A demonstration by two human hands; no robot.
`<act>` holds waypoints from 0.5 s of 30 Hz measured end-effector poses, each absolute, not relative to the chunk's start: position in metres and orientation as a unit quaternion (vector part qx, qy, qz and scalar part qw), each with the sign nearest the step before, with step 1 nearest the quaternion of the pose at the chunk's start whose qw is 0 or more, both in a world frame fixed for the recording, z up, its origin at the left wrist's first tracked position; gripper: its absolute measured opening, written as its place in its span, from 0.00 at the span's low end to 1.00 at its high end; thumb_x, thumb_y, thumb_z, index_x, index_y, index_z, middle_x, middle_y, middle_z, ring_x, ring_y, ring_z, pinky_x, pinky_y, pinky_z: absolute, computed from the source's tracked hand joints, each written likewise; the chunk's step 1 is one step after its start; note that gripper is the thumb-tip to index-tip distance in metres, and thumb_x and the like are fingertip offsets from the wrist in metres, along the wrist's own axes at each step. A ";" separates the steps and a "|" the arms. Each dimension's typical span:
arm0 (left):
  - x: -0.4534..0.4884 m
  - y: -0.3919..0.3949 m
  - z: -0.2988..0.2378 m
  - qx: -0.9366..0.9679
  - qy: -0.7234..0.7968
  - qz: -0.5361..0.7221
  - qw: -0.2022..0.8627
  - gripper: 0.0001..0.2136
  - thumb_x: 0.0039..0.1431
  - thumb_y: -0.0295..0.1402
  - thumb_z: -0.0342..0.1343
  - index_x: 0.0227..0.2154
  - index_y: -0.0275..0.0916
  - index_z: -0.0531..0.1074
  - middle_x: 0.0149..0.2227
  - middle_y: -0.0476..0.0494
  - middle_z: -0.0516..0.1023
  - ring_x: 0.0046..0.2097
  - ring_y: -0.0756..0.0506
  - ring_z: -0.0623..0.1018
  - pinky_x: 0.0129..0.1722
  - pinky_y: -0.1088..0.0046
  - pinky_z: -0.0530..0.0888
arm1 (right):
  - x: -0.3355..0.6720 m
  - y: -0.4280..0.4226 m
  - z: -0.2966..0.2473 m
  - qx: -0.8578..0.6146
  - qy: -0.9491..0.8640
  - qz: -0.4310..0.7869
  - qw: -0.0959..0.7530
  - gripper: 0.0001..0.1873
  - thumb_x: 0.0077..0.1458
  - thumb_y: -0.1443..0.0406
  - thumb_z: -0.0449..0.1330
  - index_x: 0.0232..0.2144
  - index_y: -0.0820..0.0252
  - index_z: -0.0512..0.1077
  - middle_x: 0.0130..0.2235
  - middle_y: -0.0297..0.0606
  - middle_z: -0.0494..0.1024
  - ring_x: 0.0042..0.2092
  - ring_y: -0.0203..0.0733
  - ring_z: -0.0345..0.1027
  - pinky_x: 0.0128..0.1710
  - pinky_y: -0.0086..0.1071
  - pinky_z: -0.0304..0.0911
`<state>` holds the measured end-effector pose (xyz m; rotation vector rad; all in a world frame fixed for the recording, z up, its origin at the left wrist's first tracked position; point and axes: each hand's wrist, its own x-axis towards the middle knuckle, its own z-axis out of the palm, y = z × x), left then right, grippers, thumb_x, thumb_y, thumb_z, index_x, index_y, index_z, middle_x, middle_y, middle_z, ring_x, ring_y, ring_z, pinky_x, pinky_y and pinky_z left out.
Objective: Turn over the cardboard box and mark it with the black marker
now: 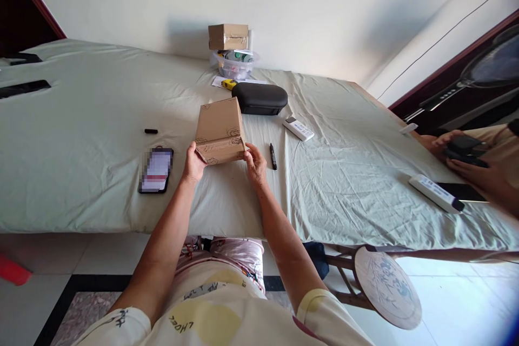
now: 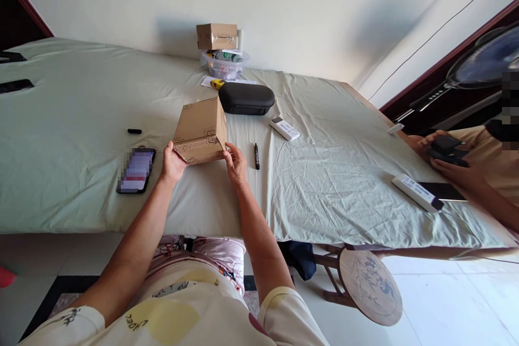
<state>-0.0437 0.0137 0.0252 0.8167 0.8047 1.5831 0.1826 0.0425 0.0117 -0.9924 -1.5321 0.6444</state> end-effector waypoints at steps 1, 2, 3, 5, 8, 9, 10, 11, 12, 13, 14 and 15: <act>-0.044 0.014 0.025 0.341 0.339 0.675 0.560 0.37 0.61 0.65 0.49 0.61 0.41 0.70 0.63 0.33 0.77 0.63 0.32 0.78 0.54 0.54 0.80 | 0.182 0.042 0.012 -0.418 -0.649 0.294 0.563 0.32 0.63 0.38 0.58 0.54 0.54 0.77 0.34 0.35 0.77 0.34 0.38 0.73 0.38 0.33 0.73; -0.044 0.013 0.026 0.335 0.337 0.678 0.561 0.37 0.61 0.65 0.50 0.62 0.42 0.70 0.64 0.33 0.76 0.63 0.32 0.78 0.55 0.54 0.80 | 0.181 0.041 0.013 -0.413 -0.647 0.312 0.560 0.33 0.63 0.38 0.58 0.54 0.54 0.77 0.32 0.33 0.77 0.33 0.37 0.72 0.37 0.34 0.72; -0.044 0.013 0.026 0.329 0.335 0.682 0.561 0.37 0.61 0.65 0.50 0.62 0.42 0.70 0.65 0.33 0.76 0.64 0.32 0.77 0.55 0.54 0.80 | 0.181 0.041 0.013 -0.409 -0.644 0.325 0.559 0.33 0.62 0.37 0.58 0.54 0.54 0.77 0.31 0.32 0.76 0.32 0.37 0.71 0.37 0.34 0.72; -0.044 0.013 0.027 0.323 0.333 0.684 0.562 0.38 0.61 0.66 0.49 0.63 0.43 0.69 0.66 0.34 0.75 0.65 0.33 0.77 0.55 0.54 0.80 | 0.179 0.040 0.014 -0.403 -0.637 0.343 0.561 0.33 0.61 0.37 0.60 0.53 0.54 0.77 0.31 0.31 0.77 0.31 0.36 0.71 0.37 0.34 0.72; -0.045 0.015 0.027 0.331 0.324 0.683 0.565 0.40 0.60 0.70 0.47 0.62 0.45 0.70 0.67 0.34 0.73 0.66 0.32 0.75 0.54 0.54 0.81 | 0.176 0.042 0.014 -0.396 -0.620 0.363 0.572 0.33 0.59 0.37 0.61 0.52 0.54 0.76 0.32 0.32 0.77 0.30 0.36 0.71 0.36 0.33 0.72; -0.045 0.015 0.026 0.335 0.325 0.681 0.564 0.41 0.59 0.71 0.48 0.62 0.45 0.70 0.67 0.34 0.73 0.67 0.32 0.74 0.54 0.54 0.81 | 0.175 0.043 0.013 -0.394 -0.611 0.370 0.579 0.34 0.59 0.37 0.62 0.52 0.54 0.76 0.31 0.32 0.77 0.30 0.36 0.70 0.36 0.33 0.71; -0.044 0.015 0.025 0.342 0.332 0.677 0.561 0.41 0.57 0.71 0.50 0.61 0.46 0.71 0.68 0.34 0.73 0.67 0.32 0.74 0.54 0.54 0.81 | 0.174 0.044 0.012 -0.392 -0.601 0.375 0.588 0.33 0.59 0.37 0.62 0.52 0.55 0.75 0.31 0.31 0.77 0.30 0.36 0.70 0.35 0.33 0.70; -0.042 0.015 0.024 0.354 0.344 0.672 0.553 0.40 0.56 0.70 0.55 0.62 0.47 0.70 0.68 0.35 0.72 0.67 0.32 0.74 0.55 0.54 0.81 | 0.174 0.045 0.011 -0.390 -0.589 0.379 0.598 0.33 0.59 0.37 0.61 0.52 0.55 0.75 0.30 0.31 0.76 0.29 0.36 0.69 0.34 0.33 0.69; -0.039 0.015 0.022 0.374 0.358 0.665 0.539 0.40 0.54 0.68 0.60 0.63 0.48 0.69 0.68 0.35 0.72 0.67 0.32 0.73 0.56 0.54 0.80 | 0.174 0.046 0.010 -0.391 -0.577 0.382 0.607 0.33 0.59 0.38 0.61 0.51 0.55 0.75 0.29 0.31 0.75 0.29 0.36 0.69 0.33 0.32 0.68; -0.036 0.015 0.019 0.400 0.371 0.658 0.519 0.41 0.52 0.64 0.65 0.65 0.49 0.67 0.69 0.36 0.71 0.67 0.32 0.73 0.57 0.54 0.79 | 0.174 0.047 0.009 -0.395 -0.566 0.382 0.614 0.33 0.60 0.38 0.60 0.51 0.56 0.74 0.28 0.30 0.74 0.28 0.36 0.68 0.31 0.32 0.67; -0.032 0.015 0.016 0.429 0.383 0.652 0.493 0.43 0.51 0.60 0.69 0.67 0.50 0.64 0.70 0.37 0.69 0.68 0.32 0.73 0.60 0.53 0.78 | 0.175 0.047 0.009 -0.404 -0.557 0.381 0.618 0.32 0.60 0.38 0.59 0.50 0.56 0.74 0.27 0.29 0.73 0.28 0.36 0.68 0.31 0.31 0.66; -0.028 0.015 0.013 0.458 0.394 0.647 0.465 0.46 0.50 0.57 0.72 0.69 0.51 0.61 0.71 0.37 0.68 0.68 0.33 0.72 0.63 0.53 0.76 | 0.175 0.047 0.008 -0.416 -0.550 0.376 0.619 0.32 0.61 0.38 0.58 0.50 0.56 0.74 0.27 0.29 0.73 0.27 0.36 0.68 0.30 0.31 0.66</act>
